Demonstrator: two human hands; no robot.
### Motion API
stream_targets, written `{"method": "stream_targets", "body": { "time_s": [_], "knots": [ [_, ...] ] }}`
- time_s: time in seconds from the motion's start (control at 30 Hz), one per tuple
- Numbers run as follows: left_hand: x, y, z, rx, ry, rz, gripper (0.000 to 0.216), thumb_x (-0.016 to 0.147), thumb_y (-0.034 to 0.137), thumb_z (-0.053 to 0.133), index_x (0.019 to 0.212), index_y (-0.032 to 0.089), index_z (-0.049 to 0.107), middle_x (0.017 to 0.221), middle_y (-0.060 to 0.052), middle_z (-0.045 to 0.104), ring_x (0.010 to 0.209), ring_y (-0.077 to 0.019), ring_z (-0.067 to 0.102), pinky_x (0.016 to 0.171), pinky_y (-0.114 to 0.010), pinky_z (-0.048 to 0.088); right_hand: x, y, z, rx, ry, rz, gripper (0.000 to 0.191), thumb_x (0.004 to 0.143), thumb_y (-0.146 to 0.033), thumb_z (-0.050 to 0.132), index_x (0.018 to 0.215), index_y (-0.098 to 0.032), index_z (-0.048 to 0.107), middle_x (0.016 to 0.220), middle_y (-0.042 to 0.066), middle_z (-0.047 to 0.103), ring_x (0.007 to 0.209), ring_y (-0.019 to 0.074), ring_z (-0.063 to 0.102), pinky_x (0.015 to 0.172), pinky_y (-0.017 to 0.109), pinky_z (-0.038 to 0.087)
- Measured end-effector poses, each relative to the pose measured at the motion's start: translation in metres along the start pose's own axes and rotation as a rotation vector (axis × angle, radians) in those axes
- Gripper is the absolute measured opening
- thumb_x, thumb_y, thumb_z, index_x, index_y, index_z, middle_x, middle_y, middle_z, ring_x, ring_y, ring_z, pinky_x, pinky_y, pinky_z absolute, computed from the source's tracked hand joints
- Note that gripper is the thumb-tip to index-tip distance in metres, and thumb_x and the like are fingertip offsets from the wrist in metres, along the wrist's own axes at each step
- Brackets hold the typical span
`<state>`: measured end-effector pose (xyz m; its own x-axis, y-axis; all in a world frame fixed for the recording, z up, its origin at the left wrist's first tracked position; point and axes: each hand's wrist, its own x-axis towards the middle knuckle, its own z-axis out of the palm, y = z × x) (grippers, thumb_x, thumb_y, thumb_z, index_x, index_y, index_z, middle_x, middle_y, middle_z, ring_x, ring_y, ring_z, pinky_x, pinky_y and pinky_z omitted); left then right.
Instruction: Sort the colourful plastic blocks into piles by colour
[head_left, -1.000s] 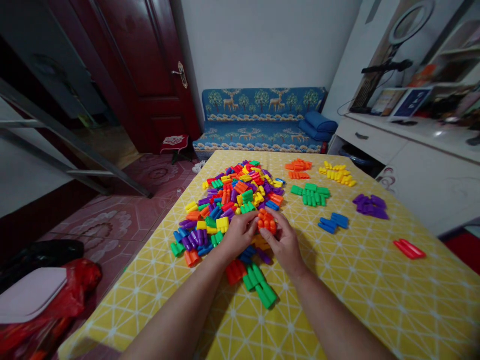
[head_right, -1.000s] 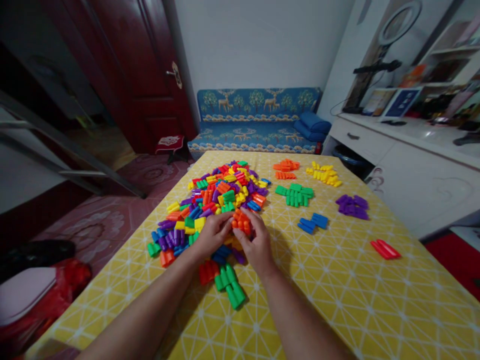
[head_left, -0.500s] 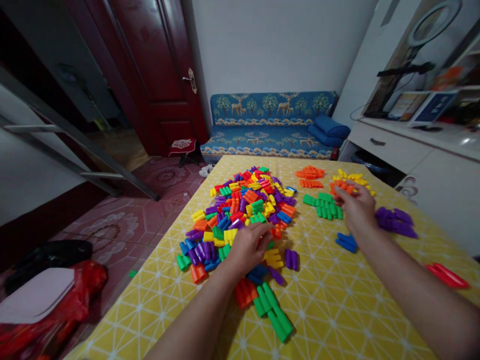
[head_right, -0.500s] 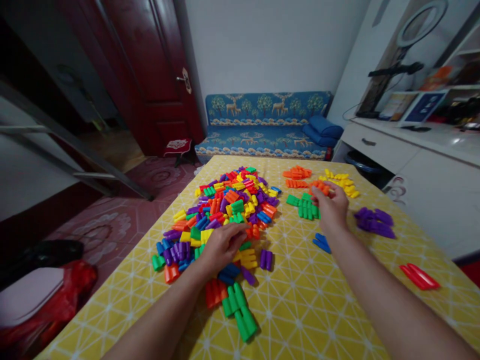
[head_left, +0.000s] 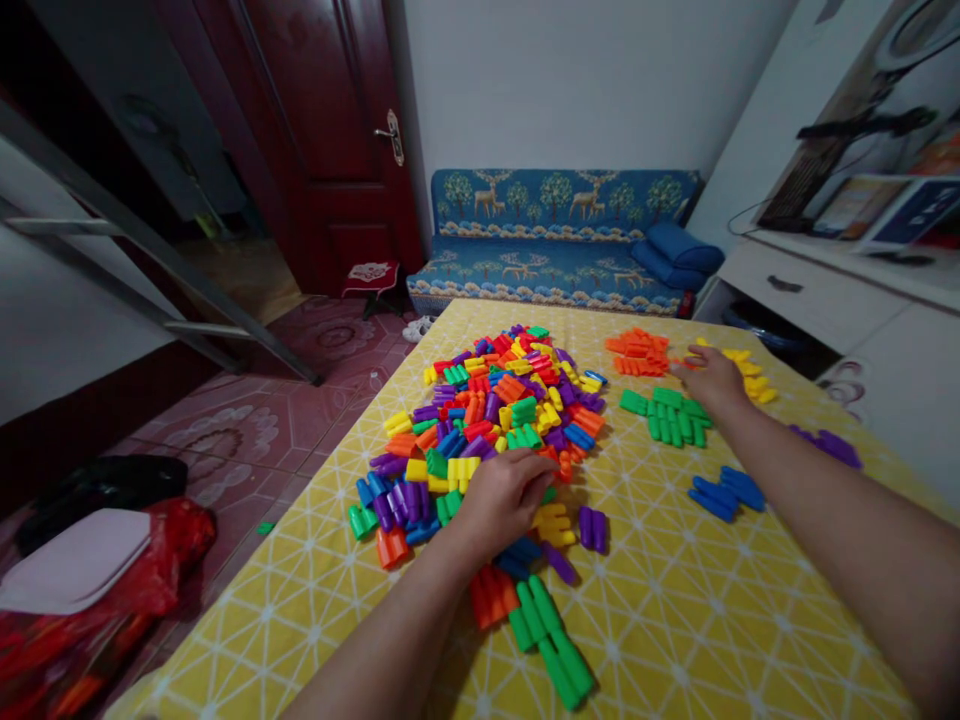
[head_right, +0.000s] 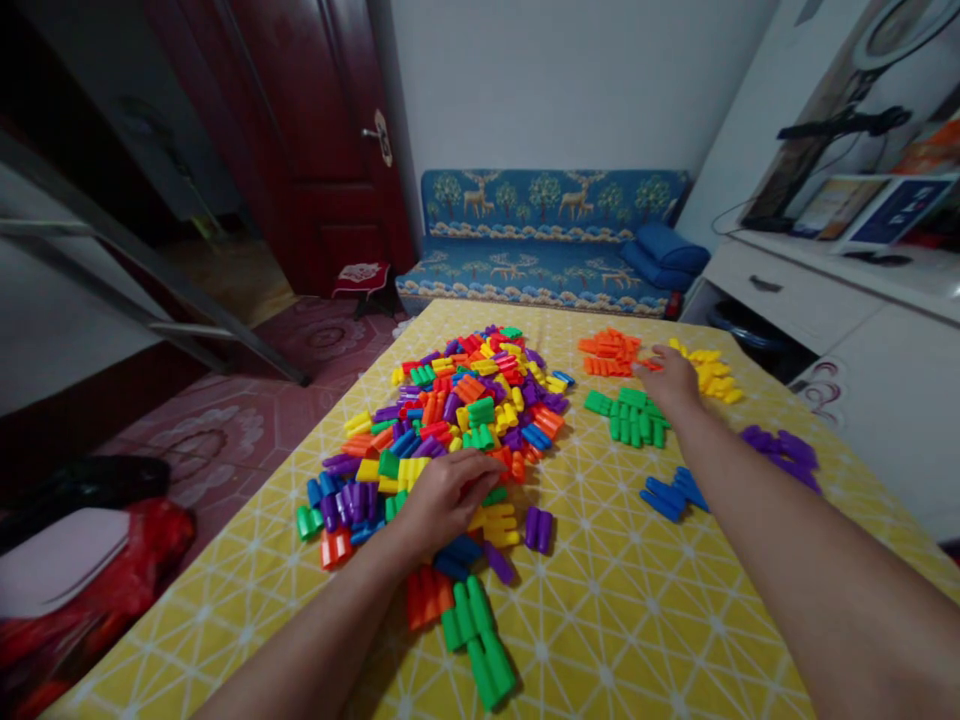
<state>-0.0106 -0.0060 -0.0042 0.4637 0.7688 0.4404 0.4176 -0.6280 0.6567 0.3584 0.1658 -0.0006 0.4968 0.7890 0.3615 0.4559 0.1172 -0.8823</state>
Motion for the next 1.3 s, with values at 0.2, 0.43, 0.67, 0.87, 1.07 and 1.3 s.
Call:
{"method": "stream_targets", "body": {
  "time_s": [0.2, 0.43, 0.67, 0.87, 1.07, 1.3],
  "knots": [
    [0.002, -0.002, 0.000, 0.033, 0.016, 0.023, 0.022, 0.094, 0.020, 0.050, 0.101, 0.018, 0.071, 0.093, -0.008, 0.072, 0.084, -0.0180, 0.067, 0.073, -0.026, 0.050, -0.099, -0.035, -0.004, 0.083, -0.104, 0.068, 0.037, 0.068, -0.036, 0.071, 0.101, -0.020, 0.067, 0.102, 0.009, 0.071, 0.083, 0.0204, 0.069, 0.072, 0.035, 0.056],
    [0.002, -0.004, 0.002, 0.061, -0.016, 0.031, 0.020, 0.093, 0.020, 0.052, 0.097, 0.018, 0.072, 0.091, -0.007, 0.073, 0.082, -0.0172, 0.067, 0.073, -0.025, 0.049, -0.222, -0.080, -0.010, 0.076, -0.491, -0.029, 0.030, 0.075, -0.038, 0.068, 0.098, -0.020, 0.072, 0.104, 0.008, 0.072, 0.096, 0.0223, 0.067, 0.082, 0.035, 0.054],
    [0.002, -0.001, -0.001, 0.056, 0.003, 0.034, 0.020, 0.091, 0.017, 0.054, 0.097, 0.017, 0.073, 0.092, -0.007, 0.075, 0.082, -0.0171, 0.068, 0.073, -0.025, 0.049, -0.270, -0.087, -0.001, -0.163, -0.529, -0.377, 0.031, 0.078, -0.020, 0.061, 0.108, -0.022, 0.069, 0.115, 0.007, 0.066, 0.114, 0.0234, 0.059, 0.101, 0.042, 0.047],
    [0.002, 0.001, -0.002, 0.069, -0.024, 0.034, 0.020, 0.090, 0.016, 0.054, 0.096, 0.017, 0.073, 0.091, -0.006, 0.076, 0.082, -0.0173, 0.069, 0.072, -0.025, 0.048, -0.268, -0.089, -0.018, -0.379, -0.668, -0.384, 0.042, 0.080, -0.025, 0.064, 0.121, -0.029, 0.065, 0.108, 0.003, 0.062, 0.095, 0.0185, 0.062, 0.085, 0.034, 0.052],
    [0.002, -0.001, -0.002, 0.073, -0.026, 0.030, 0.019, 0.090, 0.016, 0.055, 0.095, 0.018, 0.073, 0.093, -0.006, 0.076, 0.083, -0.0176, 0.069, 0.073, -0.025, 0.049, -0.265, -0.080, -0.023, -0.407, -0.655, -0.358, 0.042, 0.077, -0.018, 0.059, 0.118, -0.027, 0.065, 0.100, 0.002, 0.058, 0.074, 0.0128, 0.058, 0.072, 0.028, 0.051],
    [0.002, -0.004, -0.001, 0.049, -0.034, 0.030, 0.019, 0.090, 0.016, 0.055, 0.096, 0.018, 0.073, 0.093, -0.005, 0.076, 0.083, -0.0168, 0.069, 0.073, -0.024, 0.049, -0.242, -0.059, -0.034, -0.297, -0.372, -0.296, 0.025, 0.069, -0.019, 0.060, 0.093, -0.020, 0.067, 0.096, 0.005, 0.062, 0.075, 0.0160, 0.062, 0.066, 0.029, 0.051]
  ]
}}
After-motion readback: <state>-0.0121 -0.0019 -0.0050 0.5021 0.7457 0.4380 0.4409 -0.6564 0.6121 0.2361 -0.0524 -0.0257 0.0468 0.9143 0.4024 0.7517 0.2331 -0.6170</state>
